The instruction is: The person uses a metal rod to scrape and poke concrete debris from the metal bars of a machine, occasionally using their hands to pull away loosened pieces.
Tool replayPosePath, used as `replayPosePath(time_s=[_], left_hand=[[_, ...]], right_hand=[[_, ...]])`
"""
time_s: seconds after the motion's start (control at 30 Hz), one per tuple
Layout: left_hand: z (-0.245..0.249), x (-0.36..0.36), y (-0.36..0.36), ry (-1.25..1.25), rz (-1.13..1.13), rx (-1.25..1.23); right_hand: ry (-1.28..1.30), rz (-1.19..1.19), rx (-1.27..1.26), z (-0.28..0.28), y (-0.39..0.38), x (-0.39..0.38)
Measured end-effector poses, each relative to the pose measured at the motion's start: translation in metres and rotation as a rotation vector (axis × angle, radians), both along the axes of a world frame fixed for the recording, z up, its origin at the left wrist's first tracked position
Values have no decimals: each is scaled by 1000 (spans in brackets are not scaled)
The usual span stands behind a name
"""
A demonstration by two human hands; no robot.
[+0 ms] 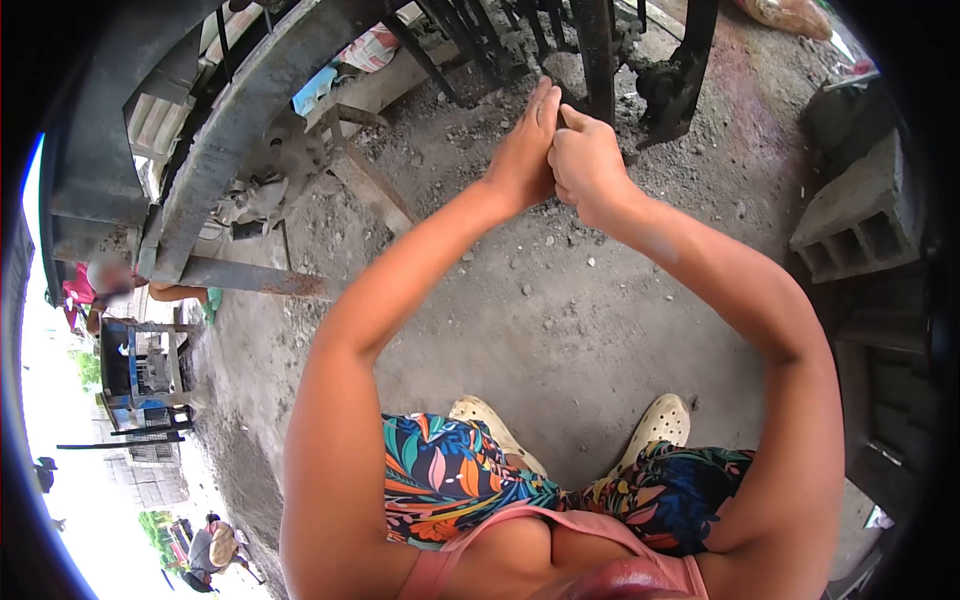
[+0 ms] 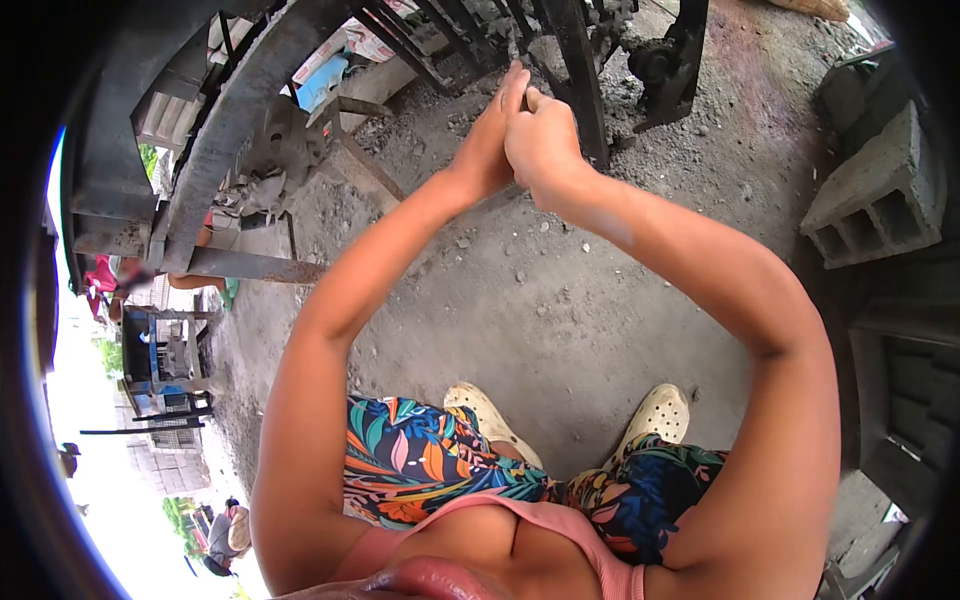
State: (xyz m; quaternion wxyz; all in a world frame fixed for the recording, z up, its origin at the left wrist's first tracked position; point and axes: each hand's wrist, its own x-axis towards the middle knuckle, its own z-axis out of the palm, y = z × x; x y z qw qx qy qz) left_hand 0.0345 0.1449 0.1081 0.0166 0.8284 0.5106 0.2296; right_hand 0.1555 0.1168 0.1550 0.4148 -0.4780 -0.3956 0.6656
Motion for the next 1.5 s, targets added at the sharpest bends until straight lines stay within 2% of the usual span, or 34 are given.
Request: replayPosePath(time_s=[0.2, 0.27, 0.4, 0.47, 0.5, 0.53, 0.57, 0.6, 0.63, 0.67, 0.73, 0.77, 0.83, 0.87, 0.93, 0.97, 1.03, 1.13, 1.17, 1.33, 1.5], left_hand=[[-1, -4, 9, -105, 56, -88], [7, 4, 7, -45, 39, -76], [11, 18, -18, -55, 19, -57], [1, 11, -2, -111, 30, -53], [-15, -6, 34, -189, 38, -315], [-48, -23, 39, -188, 38, -311], [-74, -42, 58, -364, 9, -407], [-79, -53, 76, -532, -22, -512], [-31, -35, 32, -153, 62, -298], [-29, -29, 9, -135, 64, -306], [-34, -17, -8, -116, 137, -13], [-26, -15, -12, -105, 137, -28], [-15, -12, -26, -226, 201, -453], [-11, -12, -29, -230, 203, -464], [-7, -14, -31, -178, 49, -165], [-9, -15, -32, -185, 54, -172], [-10, -14, -30, -233, 1, -29], [-5, 0, -24, -256, -32, -7], [-4, 2, -19, -168, -66, -43], [-7, 5, 0, -231, -39, -67], [-9, -3, -3, -199, -41, -78]], right_hand=[[80, 27, -61, -3, 22, -10], [100, 111, -55, 4, 18, 6], [162, 32, -131, 7, -5, 21], [240, 81, -143, -7, 28, 12], [164, 54, -102, -21, 59, -7], [95, 23, -47, -32, 74, -23], [95, -13, -40, -36, 75, -36], [102, -51, -40, -35, 70, -43], [16, -36, -56, -22, 53, -35], [-56, -54, 41, -34, 52, -35], [30, 26, -19, -32, 53, -30], [40, 25, -35, -31, 53, -31], [141, 22, -55, -29, 45, -31], [137, 24, -66, -27, 41, -29], [251, 75, -133, -18, 30, -19], [251, 36, -159, -7, 23, -10], [240, 42, -144, -11, 14, 1], [213, 6, -122, -13, 5, 8], [265, 37, -123, -16, 10, 9], [360, 20, -181, -16, 33, 1], [286, 31, -129, -26, 27, -6]])
